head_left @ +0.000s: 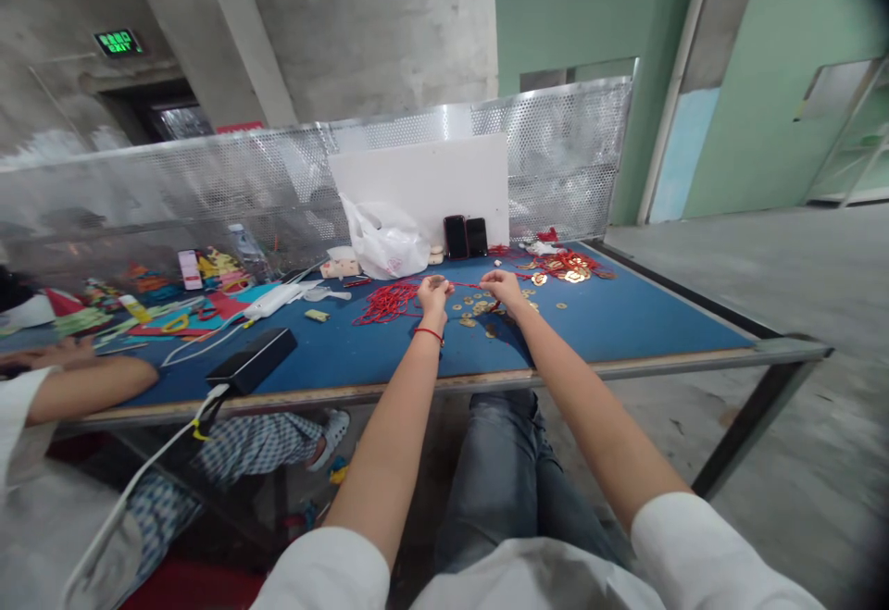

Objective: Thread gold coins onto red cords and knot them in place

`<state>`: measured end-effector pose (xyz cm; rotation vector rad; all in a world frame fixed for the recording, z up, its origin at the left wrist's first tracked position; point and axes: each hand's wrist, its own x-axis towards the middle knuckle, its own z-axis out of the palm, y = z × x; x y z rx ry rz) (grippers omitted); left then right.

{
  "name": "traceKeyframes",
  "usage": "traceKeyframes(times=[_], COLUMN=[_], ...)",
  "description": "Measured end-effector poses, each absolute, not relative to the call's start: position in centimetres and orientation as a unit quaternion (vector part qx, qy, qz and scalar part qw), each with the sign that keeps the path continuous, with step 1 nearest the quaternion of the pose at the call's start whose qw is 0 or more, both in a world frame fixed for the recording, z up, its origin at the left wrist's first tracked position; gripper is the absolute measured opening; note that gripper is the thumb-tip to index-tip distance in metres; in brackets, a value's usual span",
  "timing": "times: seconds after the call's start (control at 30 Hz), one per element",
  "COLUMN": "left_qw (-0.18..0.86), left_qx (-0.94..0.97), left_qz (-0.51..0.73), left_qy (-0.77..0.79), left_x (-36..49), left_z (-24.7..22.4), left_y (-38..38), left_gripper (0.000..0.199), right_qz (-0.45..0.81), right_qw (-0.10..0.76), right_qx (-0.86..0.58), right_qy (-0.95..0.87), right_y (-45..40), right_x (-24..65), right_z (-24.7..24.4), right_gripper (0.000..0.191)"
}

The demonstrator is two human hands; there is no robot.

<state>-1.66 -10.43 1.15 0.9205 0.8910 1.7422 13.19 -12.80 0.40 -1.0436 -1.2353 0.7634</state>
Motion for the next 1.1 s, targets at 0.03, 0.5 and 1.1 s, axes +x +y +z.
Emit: traceKeyframes(times=[0.03, 0.5, 1.1], left_qw=[0.465, 0.415, 0.295], left_qx=[0.377, 0.395, 0.521], left_qz=[0.713, 0.686, 0.661], left_qy=[0.364, 0.447, 0.453], left_x=[-1.6, -1.7, -1.2], left_z=[1.1, 1.1, 0.4], left_y=[-10.4, -10.6, -9.9], left_gripper=[0.019, 0.009, 0.016], right_qz=[0.336, 0.368, 0.342], right_qw=[0.625, 0.632, 0.469], right_qx=[-0.456, -0.430, -0.503], right_qy=[-0.538, -0.529, -0.641], right_y=[-12.8, -12.9, -12.0], right_x=[13.2, 13.4, 13.3], right_z=[0.4, 0.5, -0.2], right_gripper=[0.016, 0.015, 0.028])
